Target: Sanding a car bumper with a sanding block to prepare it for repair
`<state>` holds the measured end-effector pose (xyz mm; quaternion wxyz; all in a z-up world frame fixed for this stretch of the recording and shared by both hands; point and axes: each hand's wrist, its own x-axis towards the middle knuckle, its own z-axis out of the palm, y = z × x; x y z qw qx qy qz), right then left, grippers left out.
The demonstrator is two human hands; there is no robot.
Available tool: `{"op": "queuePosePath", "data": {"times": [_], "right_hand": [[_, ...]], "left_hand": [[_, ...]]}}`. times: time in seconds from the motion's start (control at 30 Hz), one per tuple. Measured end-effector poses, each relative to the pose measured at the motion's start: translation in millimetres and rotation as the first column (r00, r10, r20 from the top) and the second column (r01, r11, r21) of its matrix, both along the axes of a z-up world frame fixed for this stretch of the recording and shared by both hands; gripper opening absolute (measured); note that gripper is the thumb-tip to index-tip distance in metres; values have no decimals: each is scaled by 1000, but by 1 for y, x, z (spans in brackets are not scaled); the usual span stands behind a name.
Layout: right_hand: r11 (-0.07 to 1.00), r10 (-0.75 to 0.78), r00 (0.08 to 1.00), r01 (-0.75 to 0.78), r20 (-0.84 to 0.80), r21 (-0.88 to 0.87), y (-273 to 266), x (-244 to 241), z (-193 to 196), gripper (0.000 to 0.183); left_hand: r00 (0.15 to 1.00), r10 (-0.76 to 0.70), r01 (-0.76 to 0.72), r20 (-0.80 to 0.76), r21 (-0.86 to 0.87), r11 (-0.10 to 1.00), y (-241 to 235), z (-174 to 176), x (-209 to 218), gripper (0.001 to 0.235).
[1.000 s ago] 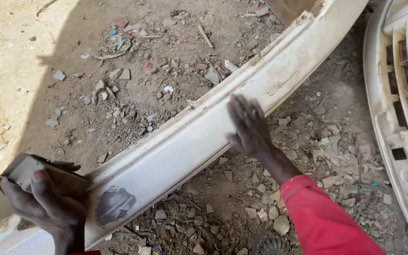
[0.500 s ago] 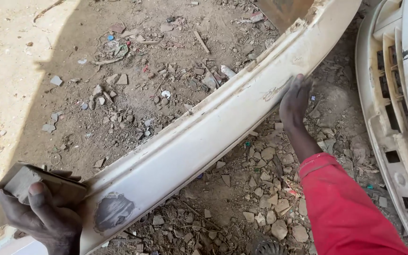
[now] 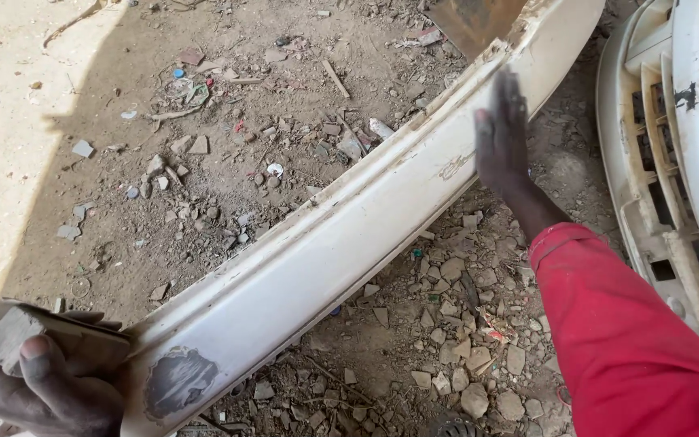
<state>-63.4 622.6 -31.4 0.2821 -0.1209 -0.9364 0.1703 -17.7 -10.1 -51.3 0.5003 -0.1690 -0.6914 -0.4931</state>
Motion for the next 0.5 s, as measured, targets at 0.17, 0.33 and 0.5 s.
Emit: {"op": "queuePosePath", "data": {"times": [0.17, 0.33, 0.5], "right_hand": [[874, -376, 919, 309, -120, -376, 47, -21, -23, 60], [977, -127, 986, 142, 106, -156, 54, -23, 6, 71], [980, -103, 973, 135, -204, 145, 59, -29, -9, 68]], "left_hand": [[875, 356, -429, -327, -188, 883, -5, 2, -7, 39], [698, 308, -632, -646, -355, 689, 1, 14, -7, 36], [969, -23, -16, 246, 153, 988, 34, 45, 18, 77]]}}
